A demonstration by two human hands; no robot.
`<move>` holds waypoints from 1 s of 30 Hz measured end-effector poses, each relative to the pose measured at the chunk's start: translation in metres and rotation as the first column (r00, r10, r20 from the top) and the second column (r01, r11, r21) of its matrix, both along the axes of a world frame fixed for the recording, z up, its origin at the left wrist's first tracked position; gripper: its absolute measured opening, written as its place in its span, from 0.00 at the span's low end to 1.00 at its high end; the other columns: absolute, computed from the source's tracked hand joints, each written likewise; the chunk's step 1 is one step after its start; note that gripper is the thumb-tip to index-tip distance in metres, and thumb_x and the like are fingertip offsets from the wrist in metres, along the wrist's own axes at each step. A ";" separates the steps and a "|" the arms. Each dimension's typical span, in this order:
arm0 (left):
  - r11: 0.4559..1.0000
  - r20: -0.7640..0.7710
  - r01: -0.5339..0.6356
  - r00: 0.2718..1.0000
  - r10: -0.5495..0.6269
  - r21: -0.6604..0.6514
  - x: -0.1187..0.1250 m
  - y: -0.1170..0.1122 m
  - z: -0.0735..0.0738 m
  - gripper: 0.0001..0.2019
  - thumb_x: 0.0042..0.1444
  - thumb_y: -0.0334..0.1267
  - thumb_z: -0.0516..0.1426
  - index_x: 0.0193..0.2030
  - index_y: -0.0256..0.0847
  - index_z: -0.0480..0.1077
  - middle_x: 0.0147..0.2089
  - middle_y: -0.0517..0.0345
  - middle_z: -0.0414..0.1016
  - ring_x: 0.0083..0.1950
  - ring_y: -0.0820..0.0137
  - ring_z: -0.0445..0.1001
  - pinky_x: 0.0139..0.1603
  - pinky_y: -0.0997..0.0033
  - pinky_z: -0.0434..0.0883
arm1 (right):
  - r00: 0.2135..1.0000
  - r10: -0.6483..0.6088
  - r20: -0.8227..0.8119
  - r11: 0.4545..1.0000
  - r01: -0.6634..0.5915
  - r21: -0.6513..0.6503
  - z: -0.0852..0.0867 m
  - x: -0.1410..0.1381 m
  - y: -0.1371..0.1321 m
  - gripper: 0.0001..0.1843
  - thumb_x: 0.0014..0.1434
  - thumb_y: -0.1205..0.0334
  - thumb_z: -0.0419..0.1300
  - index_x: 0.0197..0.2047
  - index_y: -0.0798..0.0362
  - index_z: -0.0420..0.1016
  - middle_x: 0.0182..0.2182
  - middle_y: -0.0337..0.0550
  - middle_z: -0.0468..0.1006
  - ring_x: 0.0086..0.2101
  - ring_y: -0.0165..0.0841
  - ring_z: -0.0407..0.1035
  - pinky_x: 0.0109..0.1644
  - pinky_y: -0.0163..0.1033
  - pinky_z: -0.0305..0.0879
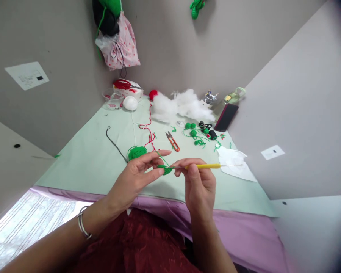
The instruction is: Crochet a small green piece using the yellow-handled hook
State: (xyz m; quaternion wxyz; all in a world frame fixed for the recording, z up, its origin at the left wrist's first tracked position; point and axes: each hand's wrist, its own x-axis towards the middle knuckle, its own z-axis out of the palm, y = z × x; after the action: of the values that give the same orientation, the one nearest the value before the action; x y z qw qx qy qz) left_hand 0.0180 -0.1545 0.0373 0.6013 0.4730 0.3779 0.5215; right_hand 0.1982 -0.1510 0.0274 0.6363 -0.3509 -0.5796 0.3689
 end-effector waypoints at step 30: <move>0.967 -0.149 -0.209 0.962 0.230 0.144 0.008 -0.005 -0.006 0.18 0.61 0.35 0.68 0.57 0.53 0.83 0.40 0.61 0.78 0.44 0.67 0.72 0.58 0.64 0.68 | 0.827 -0.348 0.442 0.818 0.038 0.574 -0.003 -0.004 -0.009 0.12 0.72 0.73 0.56 0.52 0.52 0.78 0.42 0.52 0.85 0.40 0.37 0.79 0.41 0.43 0.79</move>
State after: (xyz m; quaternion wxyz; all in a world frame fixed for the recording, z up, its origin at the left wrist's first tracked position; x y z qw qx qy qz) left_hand 0.0261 -0.1597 0.0314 0.4751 0.5066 0.4427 0.5671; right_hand 0.1942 -0.1596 0.0245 0.5598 -0.3031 -0.7711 0.0096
